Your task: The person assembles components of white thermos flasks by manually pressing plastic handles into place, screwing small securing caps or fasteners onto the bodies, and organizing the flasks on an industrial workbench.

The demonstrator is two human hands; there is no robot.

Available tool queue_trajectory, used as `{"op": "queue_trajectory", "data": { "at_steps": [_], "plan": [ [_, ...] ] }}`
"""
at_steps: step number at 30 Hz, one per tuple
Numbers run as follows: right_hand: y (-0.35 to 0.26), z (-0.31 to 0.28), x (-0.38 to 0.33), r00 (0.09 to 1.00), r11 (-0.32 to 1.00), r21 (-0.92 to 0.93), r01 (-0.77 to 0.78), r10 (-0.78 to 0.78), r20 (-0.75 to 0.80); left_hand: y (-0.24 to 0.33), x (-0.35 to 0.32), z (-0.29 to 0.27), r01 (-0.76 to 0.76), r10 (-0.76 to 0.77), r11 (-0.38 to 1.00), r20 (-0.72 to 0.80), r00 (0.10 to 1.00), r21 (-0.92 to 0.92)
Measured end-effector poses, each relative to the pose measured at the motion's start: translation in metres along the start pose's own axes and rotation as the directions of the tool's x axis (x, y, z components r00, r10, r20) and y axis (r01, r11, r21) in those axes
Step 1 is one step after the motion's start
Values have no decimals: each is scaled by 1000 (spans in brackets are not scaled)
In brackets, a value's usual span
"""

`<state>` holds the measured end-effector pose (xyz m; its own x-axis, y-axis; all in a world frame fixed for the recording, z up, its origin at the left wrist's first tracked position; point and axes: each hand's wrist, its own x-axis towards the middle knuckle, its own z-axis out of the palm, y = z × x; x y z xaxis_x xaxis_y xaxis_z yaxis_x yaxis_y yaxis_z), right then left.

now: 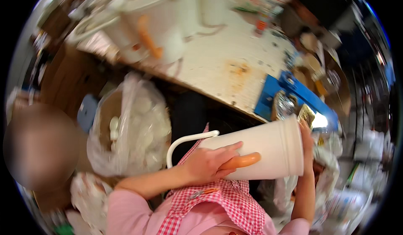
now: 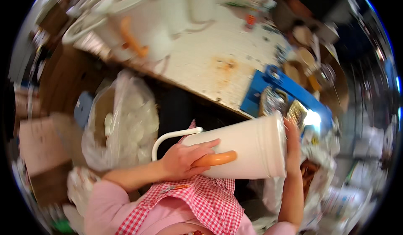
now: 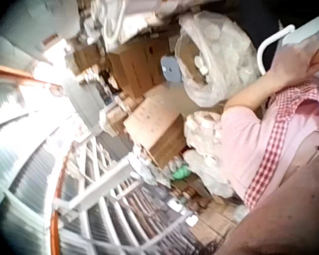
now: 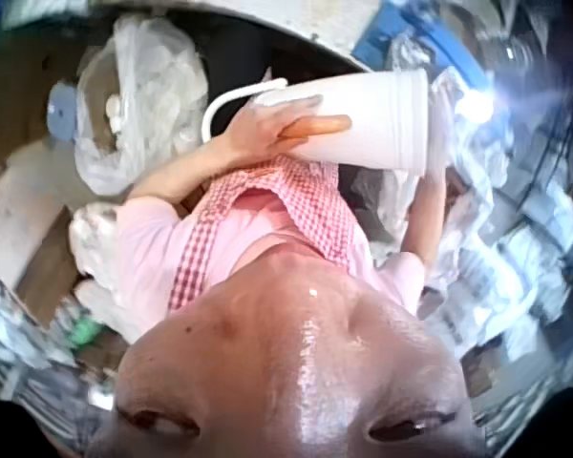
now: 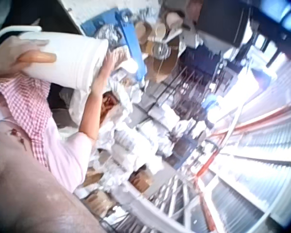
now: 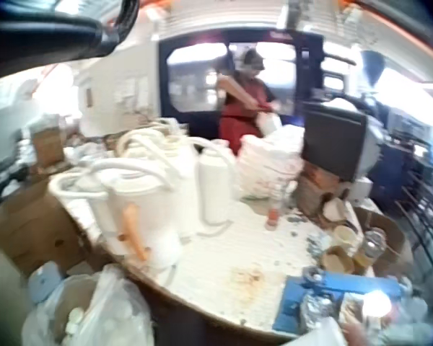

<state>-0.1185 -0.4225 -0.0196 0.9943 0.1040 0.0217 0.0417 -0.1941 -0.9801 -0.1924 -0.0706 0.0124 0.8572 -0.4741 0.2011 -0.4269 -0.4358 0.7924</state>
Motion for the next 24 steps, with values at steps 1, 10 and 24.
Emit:
{"op": "queue_trajectory", "data": {
  "at_steps": [1,10,24],
  "plan": [
    [11,-21,9,995,845,-534,22,31,91,-6,-4,3,-4,3,1000,-45,999,-12],
    [-18,-11,-2,968,939,257,230,-194,-158,-15,-38,-45,187,-334,895,-333,882,-405],
    [-17,82,34,997,965,261,-9,-11,77,-223,-390,-87,801,-609,154,-694,-384,-578]
  ]
}}
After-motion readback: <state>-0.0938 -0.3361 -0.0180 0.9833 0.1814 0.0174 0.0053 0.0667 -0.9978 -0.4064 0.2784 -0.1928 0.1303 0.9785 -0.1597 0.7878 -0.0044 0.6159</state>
